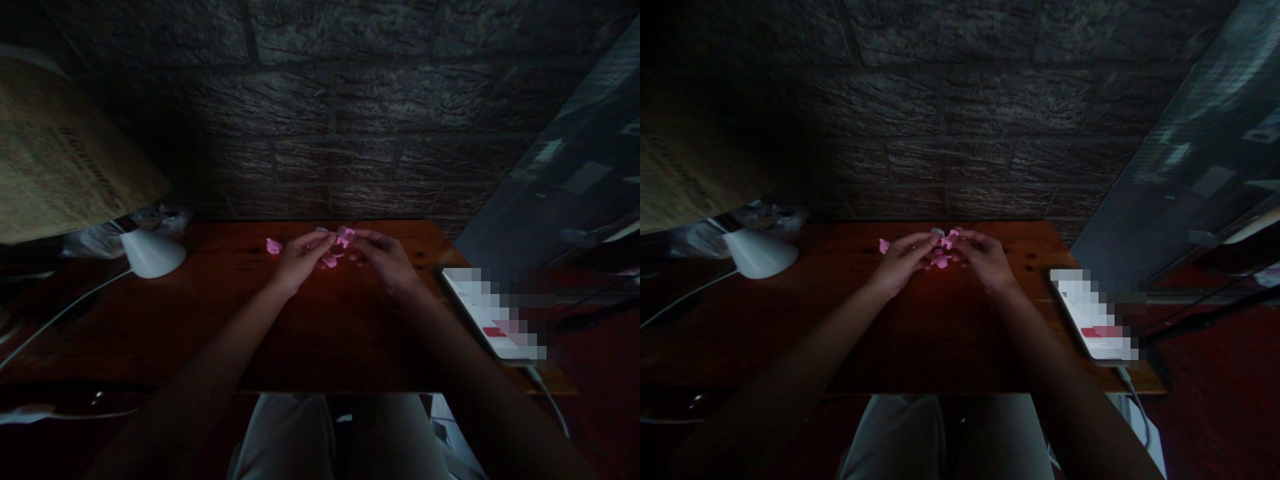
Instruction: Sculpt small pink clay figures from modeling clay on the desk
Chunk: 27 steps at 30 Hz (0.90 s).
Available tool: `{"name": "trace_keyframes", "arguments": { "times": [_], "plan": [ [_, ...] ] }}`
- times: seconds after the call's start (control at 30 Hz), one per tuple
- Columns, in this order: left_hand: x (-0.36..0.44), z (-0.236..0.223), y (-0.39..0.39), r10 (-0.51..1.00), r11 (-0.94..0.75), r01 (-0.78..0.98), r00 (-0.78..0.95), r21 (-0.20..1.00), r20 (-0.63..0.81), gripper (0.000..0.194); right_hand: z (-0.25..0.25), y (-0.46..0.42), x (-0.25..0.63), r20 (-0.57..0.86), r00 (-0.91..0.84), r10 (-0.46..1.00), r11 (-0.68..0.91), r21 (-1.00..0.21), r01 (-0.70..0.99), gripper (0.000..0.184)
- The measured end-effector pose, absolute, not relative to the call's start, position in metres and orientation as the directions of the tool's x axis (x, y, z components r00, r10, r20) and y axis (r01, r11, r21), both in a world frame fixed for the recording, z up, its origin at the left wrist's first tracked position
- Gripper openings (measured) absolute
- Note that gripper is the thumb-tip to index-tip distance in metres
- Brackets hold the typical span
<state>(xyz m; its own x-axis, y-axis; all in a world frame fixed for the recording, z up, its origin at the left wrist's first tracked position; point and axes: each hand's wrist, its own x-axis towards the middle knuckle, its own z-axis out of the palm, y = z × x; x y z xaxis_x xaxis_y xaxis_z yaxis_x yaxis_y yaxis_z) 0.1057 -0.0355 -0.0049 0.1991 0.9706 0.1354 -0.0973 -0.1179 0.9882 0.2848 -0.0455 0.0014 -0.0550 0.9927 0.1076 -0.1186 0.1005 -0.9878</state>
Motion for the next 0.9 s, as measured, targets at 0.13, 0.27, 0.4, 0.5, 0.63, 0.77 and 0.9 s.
{"name": "trace_keyframes", "arguments": {
  "times": [0.13, 0.27, 0.4, 0.5, 0.63, 0.77, 0.9],
  "plan": [
    [0.1056, -0.0043, -0.0360, 0.969, -0.090, -0.140, 0.216, 0.986, 0.119, 0.025, 0.0025, -0.0461, 0.2846, 0.121, -0.065, 0.990, 0.116, -0.989, -0.087, 0.040],
    [0.1037, -0.0069, -0.0327, 0.964, 0.022, -0.208, 0.264, 0.978, 0.035, 0.027, 0.0033, -0.0470, 0.2838, 0.140, -0.094, 0.986, 0.132, -0.988, -0.083, 0.042],
    [0.1035, -0.0098, -0.0310, 0.950, 0.065, -0.256, 0.313, 0.965, 0.019, 0.025, 0.0020, -0.0468, 0.2827, 0.142, -0.096, 0.985, 0.133, -0.987, -0.087, 0.042],
    [0.1042, -0.0110, -0.0313, 0.952, 0.069, -0.273, 0.305, 0.959, 0.019, 0.022, 0.0016, -0.0468, 0.2817, 0.138, -0.108, 0.985, 0.130, -0.989, -0.072, 0.043],
    [0.1045, -0.0102, -0.0326, 0.957, 0.065, -0.286, 0.291, 0.956, 0.022, 0.022, 0.0030, -0.0478, 0.2805, 0.142, -0.115, 0.983, 0.132, -0.987, -0.095, 0.042],
    [0.1050, -0.0095, -0.0335, 0.956, 0.047, -0.288, 0.292, 0.956, 0.041, 0.025, 0.0035, -0.0484, 0.2799, 0.137, -0.105, 0.985, 0.126, -0.987, -0.102, 0.041],
    [0.1063, -0.0109, -0.0340, 0.961, -0.015, -0.244, 0.266, 0.970, 0.082, 0.030, 0.0025, -0.0481, 0.2806, 0.151, -0.125, 0.981, 0.142, -0.986, -0.083, 0.043]
  ]
}}
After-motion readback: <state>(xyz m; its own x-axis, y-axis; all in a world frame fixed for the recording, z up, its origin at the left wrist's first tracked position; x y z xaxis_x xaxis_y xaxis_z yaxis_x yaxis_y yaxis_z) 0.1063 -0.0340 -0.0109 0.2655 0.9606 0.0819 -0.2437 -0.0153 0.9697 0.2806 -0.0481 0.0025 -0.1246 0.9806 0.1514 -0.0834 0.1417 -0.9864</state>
